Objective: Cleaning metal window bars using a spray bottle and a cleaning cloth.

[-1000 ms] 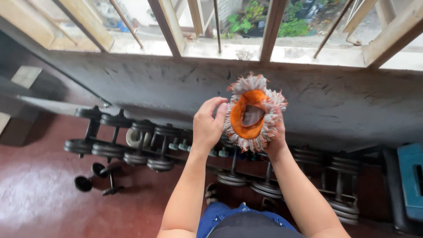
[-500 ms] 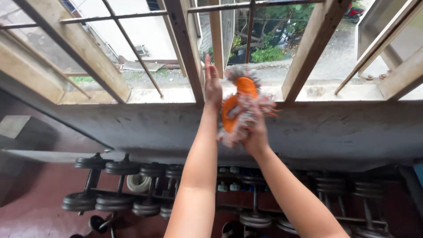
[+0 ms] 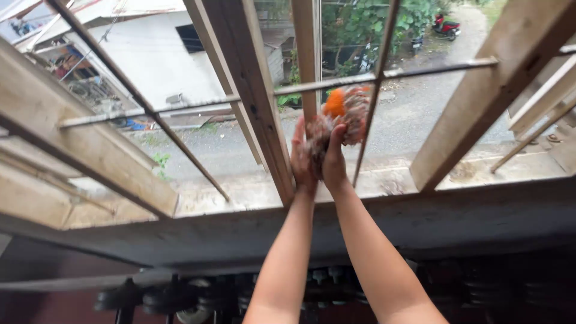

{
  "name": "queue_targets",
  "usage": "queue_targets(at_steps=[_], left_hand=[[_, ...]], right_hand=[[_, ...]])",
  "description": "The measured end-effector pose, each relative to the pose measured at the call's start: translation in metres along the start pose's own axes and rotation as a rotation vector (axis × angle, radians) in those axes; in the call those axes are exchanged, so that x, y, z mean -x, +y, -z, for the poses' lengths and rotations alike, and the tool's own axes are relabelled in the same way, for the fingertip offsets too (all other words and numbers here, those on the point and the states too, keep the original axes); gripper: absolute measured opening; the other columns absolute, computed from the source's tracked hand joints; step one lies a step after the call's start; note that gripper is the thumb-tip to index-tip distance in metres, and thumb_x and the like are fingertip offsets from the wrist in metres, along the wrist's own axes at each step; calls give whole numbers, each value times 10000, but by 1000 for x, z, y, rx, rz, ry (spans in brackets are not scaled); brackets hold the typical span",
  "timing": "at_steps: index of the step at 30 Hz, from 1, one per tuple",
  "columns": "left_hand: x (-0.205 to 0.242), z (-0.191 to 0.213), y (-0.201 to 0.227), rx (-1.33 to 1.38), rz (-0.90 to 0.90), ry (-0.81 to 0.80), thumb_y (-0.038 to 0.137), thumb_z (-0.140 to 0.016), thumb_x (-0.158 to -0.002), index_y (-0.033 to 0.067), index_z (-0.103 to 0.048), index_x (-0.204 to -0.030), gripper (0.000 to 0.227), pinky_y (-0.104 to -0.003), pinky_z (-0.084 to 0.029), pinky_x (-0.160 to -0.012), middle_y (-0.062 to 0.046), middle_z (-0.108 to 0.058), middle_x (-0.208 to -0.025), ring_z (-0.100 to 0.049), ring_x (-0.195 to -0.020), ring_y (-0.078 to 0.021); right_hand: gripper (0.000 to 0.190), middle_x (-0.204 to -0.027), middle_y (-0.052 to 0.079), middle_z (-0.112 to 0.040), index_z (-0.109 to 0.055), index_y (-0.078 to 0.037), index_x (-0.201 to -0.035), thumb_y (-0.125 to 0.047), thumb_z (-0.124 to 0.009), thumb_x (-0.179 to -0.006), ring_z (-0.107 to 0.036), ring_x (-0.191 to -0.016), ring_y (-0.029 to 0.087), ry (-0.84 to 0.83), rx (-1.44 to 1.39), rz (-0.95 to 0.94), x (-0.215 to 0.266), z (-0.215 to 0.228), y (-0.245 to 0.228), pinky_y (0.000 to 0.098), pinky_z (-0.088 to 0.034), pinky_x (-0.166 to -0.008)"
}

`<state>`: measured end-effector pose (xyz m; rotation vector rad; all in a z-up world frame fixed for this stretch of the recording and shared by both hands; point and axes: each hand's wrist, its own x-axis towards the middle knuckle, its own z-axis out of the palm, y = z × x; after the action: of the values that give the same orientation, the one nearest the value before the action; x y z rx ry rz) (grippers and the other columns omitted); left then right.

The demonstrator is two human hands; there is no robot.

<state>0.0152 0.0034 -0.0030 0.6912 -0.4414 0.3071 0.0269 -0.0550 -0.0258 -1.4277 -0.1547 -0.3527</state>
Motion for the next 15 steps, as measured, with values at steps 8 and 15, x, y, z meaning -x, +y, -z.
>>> queue_targets(at_steps=[8, 15], left_hand=[[17, -15, 0, -387, 59, 323, 422, -365, -1095, 103, -512, -1527, 557, -384, -555, -1023, -192, -672, -1344, -657, -1162, -226], [9, -28, 4, -539, 4, 292, 381, -309, -1115, 9, -503, -1502, 570, -441, -346, -1196, -214, -564, -1474, -514, -1358, -262]], right_hand=[[129, -803, -108, -674, -659, -285, -1061, -290, -575, -964, -545, -548, 39, 184, -340, -505, -78, -21, 52, 141, -338, -440], [226, -842, -80, -689, -593, -294, -1128, -443, -601, -958, -577, -563, 70, 250, -559, -475, -87, -7, 49, 247, -419, -429]])
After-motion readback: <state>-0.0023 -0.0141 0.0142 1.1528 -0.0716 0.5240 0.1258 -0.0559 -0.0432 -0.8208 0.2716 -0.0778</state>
